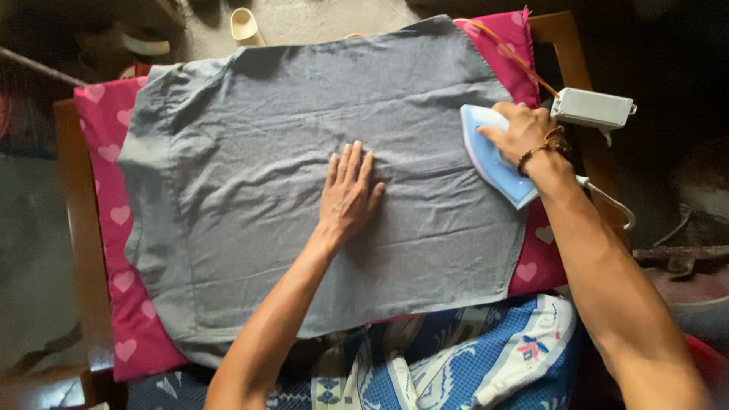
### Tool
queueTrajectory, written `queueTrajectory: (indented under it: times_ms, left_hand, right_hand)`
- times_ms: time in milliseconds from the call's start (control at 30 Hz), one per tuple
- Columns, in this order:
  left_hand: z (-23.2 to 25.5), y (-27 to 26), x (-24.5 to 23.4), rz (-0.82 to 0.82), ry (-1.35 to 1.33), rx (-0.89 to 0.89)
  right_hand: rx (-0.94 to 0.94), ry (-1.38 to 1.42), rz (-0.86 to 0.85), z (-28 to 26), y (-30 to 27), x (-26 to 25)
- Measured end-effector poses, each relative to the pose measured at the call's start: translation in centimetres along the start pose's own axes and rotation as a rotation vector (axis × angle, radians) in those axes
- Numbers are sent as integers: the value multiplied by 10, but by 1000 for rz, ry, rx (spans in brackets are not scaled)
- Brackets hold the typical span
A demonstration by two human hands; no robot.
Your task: The person irons a gray button-up shirt on a low table covered with a pink heart-patterned cloth. They smooth the fabric with one hand while using a blue and white iron with the other, then flip the shirt to iron the other side.
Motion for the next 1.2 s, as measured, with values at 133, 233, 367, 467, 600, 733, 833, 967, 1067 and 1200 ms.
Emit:
queueTrajectory:
  times_ms: [133, 233, 367, 467, 600, 733, 833, 967, 1067, 1200]
  left_hand:
    - [-30, -23, -25, 13, 49, -30]
    - [-61, -44, -49, 56, 70, -68]
    - [-106, -79, -80, 127, 82, -134]
    - [-139, -102, -102, 153, 146, -178]
    - [-177, -130, -124, 153, 207, -248]
    - [-197, -145, -134, 190, 127, -248]
    - [-201, -155, -140, 236, 206, -262]
    - [-207, -167, -148, 283, 151, -308]
    - [-212, -167, -156, 360, -9, -298]
    - [-245, -181, -188, 472, 11, -426]
  right_hand:
    - [-150, -39, -244, -78, -54, 14]
    - [-308, -40, -198, -142, -74, 4]
    - [-339, -141, -29, -179, -51, -2]
    - [-255, -108, 7, -186, -1, -9]
    - [-264, 91, -218, -232, 10, -4]
    - [-643, -73, -280, -339, -40, -1]
    - [-795, -86, -101, -410, -53, -13]
    - [-745, -113, -69, -471, -16, -15]
    - [-806, -30, -79, -511, 0, -22]
    - [-844, -50, -205, -531, -20, -15]
Point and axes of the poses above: each hand's wrist, its own y-axis towards the middle knuckle, its own x-axis out of the palm, z = x × y, the point moved 10 cm from there along y, towards the middle knuckle, and after that the axes turned 11 degrees about -y, right-handed, at the moved point
